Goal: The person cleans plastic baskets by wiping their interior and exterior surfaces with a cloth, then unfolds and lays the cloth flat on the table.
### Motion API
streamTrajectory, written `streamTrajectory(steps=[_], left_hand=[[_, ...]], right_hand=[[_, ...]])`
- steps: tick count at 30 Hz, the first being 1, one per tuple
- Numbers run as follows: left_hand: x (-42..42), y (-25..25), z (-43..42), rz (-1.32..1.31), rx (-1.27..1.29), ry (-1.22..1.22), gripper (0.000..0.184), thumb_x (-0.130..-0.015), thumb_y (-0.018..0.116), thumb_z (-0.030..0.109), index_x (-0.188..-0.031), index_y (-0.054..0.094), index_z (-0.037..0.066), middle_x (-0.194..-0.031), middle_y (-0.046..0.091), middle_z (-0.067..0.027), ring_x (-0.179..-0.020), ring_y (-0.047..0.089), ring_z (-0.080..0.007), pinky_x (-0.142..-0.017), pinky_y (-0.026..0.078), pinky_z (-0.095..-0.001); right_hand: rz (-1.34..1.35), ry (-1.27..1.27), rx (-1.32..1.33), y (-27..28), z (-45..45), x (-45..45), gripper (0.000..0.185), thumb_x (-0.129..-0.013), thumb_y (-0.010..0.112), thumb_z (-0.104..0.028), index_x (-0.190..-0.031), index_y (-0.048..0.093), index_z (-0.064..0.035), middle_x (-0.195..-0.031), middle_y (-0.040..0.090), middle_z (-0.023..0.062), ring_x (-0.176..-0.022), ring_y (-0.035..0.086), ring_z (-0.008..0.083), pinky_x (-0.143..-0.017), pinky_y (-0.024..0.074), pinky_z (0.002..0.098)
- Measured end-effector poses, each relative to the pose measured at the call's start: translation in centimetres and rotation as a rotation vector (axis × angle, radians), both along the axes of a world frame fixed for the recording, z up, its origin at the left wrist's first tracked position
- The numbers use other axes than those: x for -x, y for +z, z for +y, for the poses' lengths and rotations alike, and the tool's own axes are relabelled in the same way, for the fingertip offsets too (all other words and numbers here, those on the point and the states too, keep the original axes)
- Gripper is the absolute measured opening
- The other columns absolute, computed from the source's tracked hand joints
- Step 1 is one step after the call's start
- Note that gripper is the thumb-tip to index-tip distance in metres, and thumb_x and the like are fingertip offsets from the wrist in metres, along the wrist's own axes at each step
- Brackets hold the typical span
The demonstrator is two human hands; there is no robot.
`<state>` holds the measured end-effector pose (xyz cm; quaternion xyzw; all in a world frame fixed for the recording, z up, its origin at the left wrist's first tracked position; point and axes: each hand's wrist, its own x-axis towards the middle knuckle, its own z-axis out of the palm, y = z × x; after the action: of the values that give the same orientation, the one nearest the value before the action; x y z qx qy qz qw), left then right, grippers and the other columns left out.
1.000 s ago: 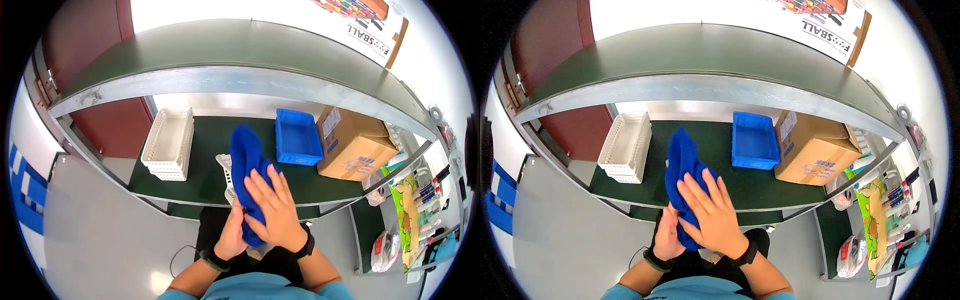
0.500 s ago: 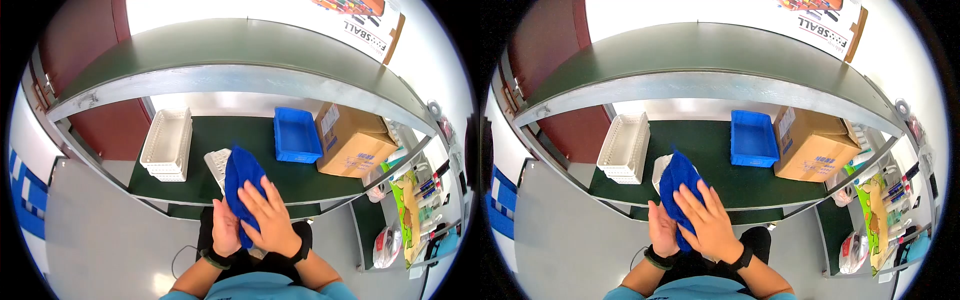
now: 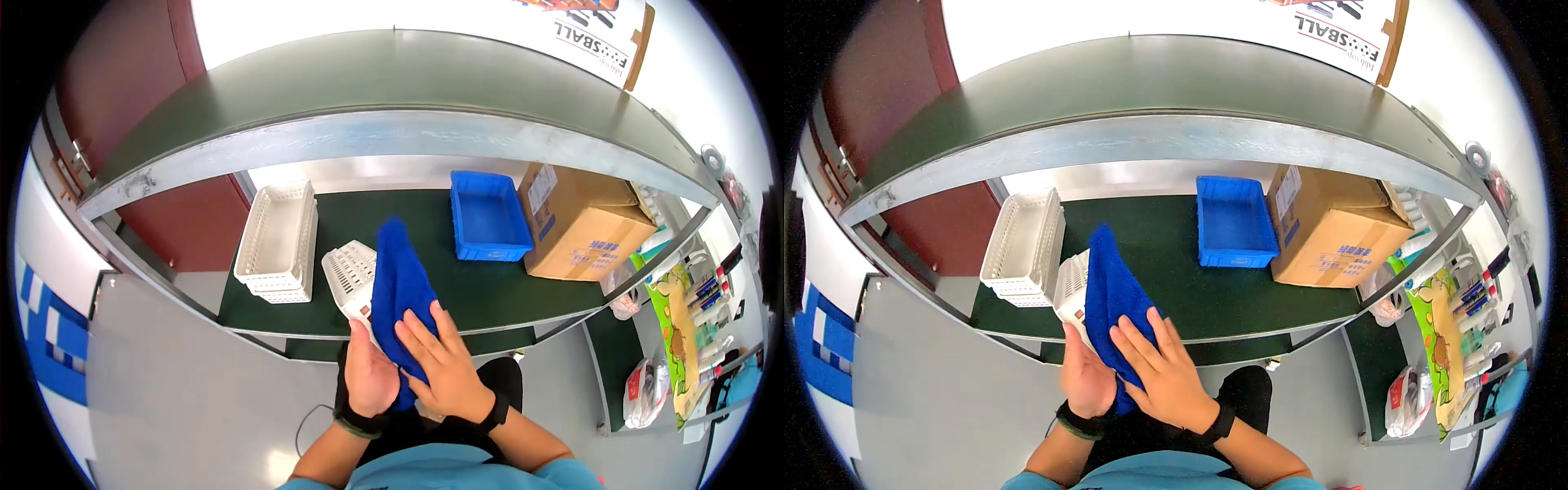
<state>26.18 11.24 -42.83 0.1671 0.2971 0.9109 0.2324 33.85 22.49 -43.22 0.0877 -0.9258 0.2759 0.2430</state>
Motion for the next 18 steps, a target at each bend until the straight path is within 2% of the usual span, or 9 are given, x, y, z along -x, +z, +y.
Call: streamTrajectory(steps=[2,6,9,10,12,13,16,17,18], left_hand=[[0.0,-0.2,0.2,0.025,0.017,0.011,0.053,-0.104,0.025,0.04,-0.144,0.031,0.005,-0.144,0.041,-0.0109,-0.129,0.044,-0.0237,-0.11,0.032,-0.04],[-0.2,0.2,0.4,-0.091,0.013,0.014,0.054,-0.103,0.026,0.044,-0.142,0.035,0.006,-0.142,0.044,-0.0095,-0.127,0.046,-0.0237,-0.109,0.034,-0.0398],[1.4,-0.4,-0.3,-0.248,-0.137,0.036,0.056,-0.102,0.031,0.047,-0.138,0.04,0.005,-0.136,0.051,-0.0093,-0.121,0.052,-0.0228,-0.106,0.038,-0.0388],[2.3,-1.4,-1.0,-0.304,-0.128,0.006,0.053,-0.102,0.032,0.043,-0.137,0.042,0.004,-0.135,0.051,-0.0114,-0.121,0.052,-0.0243,-0.106,0.039,-0.0389],[3.1,-5.4,-2.5,0.092,0.043,0.022,0.05,-0.102,0.035,0.039,-0.136,0.042,0.003,-0.137,0.05,-0.0131,-0.121,0.052,-0.0255,-0.106,0.039,-0.04],[3.0,-6.1,-2.9,-0.308,-0.227,-0.14,0.043,-0.101,0.037,0.028,-0.133,0.045,0.001,-0.131,0.053,-0.0159,-0.117,0.054,-0.028,-0.102,0.044,-0.0379],[2.2,-8.3,-3.8,-0.249,-0.053,-0.095,0.04,-0.102,0.034,0.024,-0.132,0.046,0.0,-0.131,0.054,-0.0151,-0.117,0.055,-0.0284,-0.101,0.045,-0.0384],[3.6,-11.2,-3.8,-0.586,-0.088,-0.132,0.041,-0.104,0.03,0.026,-0.134,0.045,0.003,-0.134,0.052,-0.0148,-0.117,0.054,-0.0297,-0.101,0.044,-0.0423],[4.3,-13.7,-5.6,-0.591,-0.345,-0.33,0.045,-0.104,0.026,0.033,-0.138,0.041,0.006,-0.138,0.049,-0.0141,-0.12,0.052,-0.0324,-0.104,0.042,-0.0478]], right_hand=[[0.023,-0.063,-0.124,1.0,0.4,0.7,0.075,-0.073,0.069,-0.017,-0.143,0.041,-0.0087,-0.15,0.033,0.0119,-0.139,0.023,0.042,-0.109,0.0268,0.0558],[0.151,0.007,0.05,3.5,1.1,3.1,0.071,-0.077,0.067,-0.017,-0.141,0.041,-0.0037,-0.147,0.035,0.017,-0.134,0.032,0.0436,-0.108,0.0303,0.0532],[0.252,-0.006,0.199,1.4,-0.1,3.7,0.071,-0.076,0.066,-0.017,-0.14,0.04,-0.001,-0.147,0.036,0.0188,-0.133,0.034,0.0441,-0.108,0.0313,0.0514],[0.236,0.003,0.051,0.9,-0.5,3.3,0.073,-0.075,0.068,-0.017,-0.14,0.041,-0.0009,-0.147,0.036,0.0173,-0.133,0.035,0.042,-0.108,0.0321,0.05],[0.281,0.017,-0.071,-1.0,-1.7,3.0,0.078,-0.071,0.071,-0.018,-0.141,0.04,-0.0033,-0.148,0.036,0.0146,-0.136,0.033,0.0395,-0.11,0.0297,0.0509],[0.266,0.028,-0.089,-1.4,-1.7,3.1,0.082,-0.068,0.074,-0.019,-0.142,0.041,-0.0065,-0.149,0.035,0.0117,-0.138,0.031,0.0361,-0.112,0.0266,0.0504],[0.099,0.038,-0.083,-1.5,-0.3,2.8,0.078,-0.065,0.074,-0.019,-0.137,0.047,-0.0055,-0.144,0.042,0.0131,-0.136,0.035,0.0368,-0.111,0.0286,0.0499],[0.077,-0.022,-0.093,-2.3,0.5,3.0,0.079,-0.065,0.075,-0.019,-0.138,0.047,-0.0071,-0.144,0.042,0.0125,-0.136,0.035,0.0343,-0.111,0.0273,0.049],[0.035,-0.106,-0.126,-3.6,1.7,3.4,0.075,-0.07,0.075,-0.02,-0.138,0.045,-0.0067,-0.145,0.039,0.0127,-0.136,0.033,0.0344,-0.113,0.0258,0.047]])
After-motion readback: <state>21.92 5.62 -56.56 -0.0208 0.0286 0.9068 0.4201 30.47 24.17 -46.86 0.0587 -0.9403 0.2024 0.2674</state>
